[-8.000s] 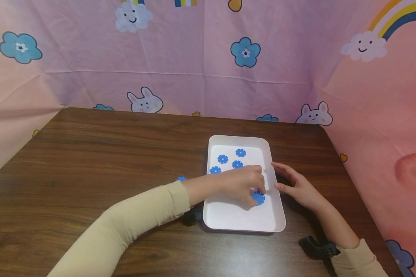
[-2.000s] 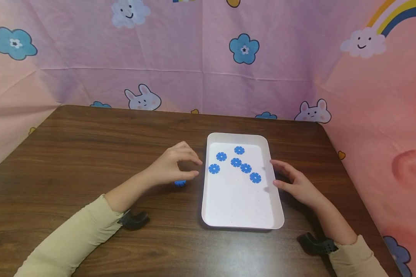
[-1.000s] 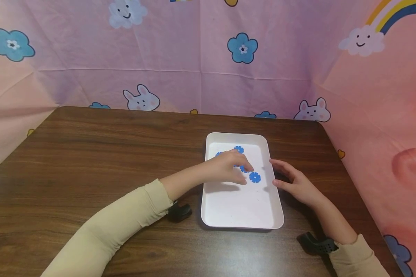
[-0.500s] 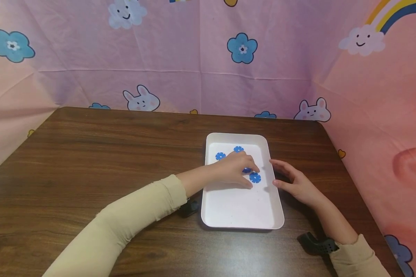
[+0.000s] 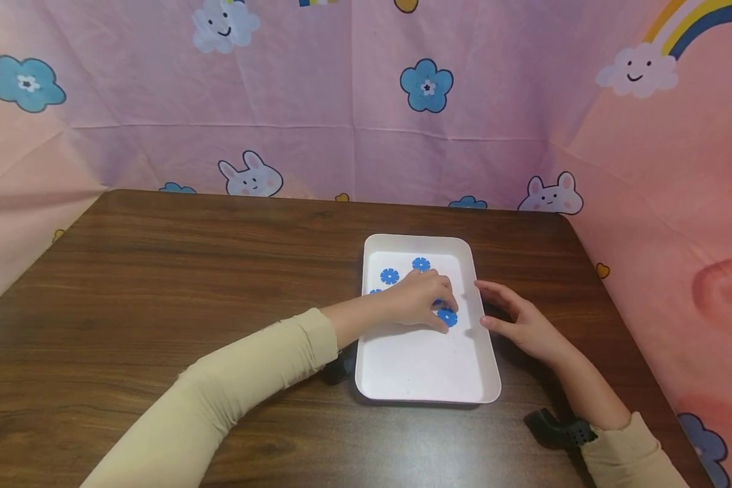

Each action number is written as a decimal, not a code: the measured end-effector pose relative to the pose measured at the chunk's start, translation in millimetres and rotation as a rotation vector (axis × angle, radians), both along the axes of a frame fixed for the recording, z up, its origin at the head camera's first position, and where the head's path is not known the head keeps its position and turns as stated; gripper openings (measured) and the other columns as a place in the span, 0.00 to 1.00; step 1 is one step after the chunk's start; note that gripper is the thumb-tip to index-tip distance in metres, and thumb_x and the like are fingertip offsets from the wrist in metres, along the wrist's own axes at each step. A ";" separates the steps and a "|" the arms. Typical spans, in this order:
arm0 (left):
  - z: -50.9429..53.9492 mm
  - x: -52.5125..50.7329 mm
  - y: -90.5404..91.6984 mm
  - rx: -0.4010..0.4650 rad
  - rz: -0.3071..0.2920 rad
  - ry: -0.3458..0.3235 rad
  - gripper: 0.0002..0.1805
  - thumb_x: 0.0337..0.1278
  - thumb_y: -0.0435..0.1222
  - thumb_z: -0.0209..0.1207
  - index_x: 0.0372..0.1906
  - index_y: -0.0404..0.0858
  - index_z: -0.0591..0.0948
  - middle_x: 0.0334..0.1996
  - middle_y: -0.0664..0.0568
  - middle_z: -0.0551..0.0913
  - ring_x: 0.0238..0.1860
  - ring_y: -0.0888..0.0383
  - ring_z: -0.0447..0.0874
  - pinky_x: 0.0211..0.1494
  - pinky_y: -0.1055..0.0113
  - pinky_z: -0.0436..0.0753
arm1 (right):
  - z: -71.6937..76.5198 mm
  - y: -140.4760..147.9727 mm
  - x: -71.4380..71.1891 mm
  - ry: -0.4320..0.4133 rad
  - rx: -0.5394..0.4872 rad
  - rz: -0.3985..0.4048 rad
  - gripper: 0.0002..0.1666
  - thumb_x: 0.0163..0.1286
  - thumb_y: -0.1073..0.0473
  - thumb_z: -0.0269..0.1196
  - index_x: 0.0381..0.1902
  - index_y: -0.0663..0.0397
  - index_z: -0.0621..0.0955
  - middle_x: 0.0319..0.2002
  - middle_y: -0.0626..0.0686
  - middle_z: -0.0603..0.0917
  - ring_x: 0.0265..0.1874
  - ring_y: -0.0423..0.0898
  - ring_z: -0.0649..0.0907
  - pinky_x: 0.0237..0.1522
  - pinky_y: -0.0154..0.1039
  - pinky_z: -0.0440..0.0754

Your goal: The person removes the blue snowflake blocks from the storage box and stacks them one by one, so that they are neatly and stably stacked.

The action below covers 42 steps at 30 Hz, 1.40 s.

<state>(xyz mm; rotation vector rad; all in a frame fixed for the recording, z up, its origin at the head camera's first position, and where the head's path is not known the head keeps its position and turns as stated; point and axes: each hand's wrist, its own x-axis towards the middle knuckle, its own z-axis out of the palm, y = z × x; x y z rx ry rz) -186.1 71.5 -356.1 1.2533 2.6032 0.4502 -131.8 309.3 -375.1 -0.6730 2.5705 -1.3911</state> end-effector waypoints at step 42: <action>36.6 28.3 -67.7 0.387 -0.062 0.152 0.17 0.48 0.45 0.71 0.45 0.46 0.87 0.39 0.63 0.80 0.45 0.63 0.67 0.49 0.67 0.63 | 0.5 -0.2 1.3 -0.022 0.023 -0.018 0.34 0.68 0.65 0.60 0.70 0.59 0.62 0.66 0.65 0.65 0.63 0.52 0.69 0.56 0.34 0.69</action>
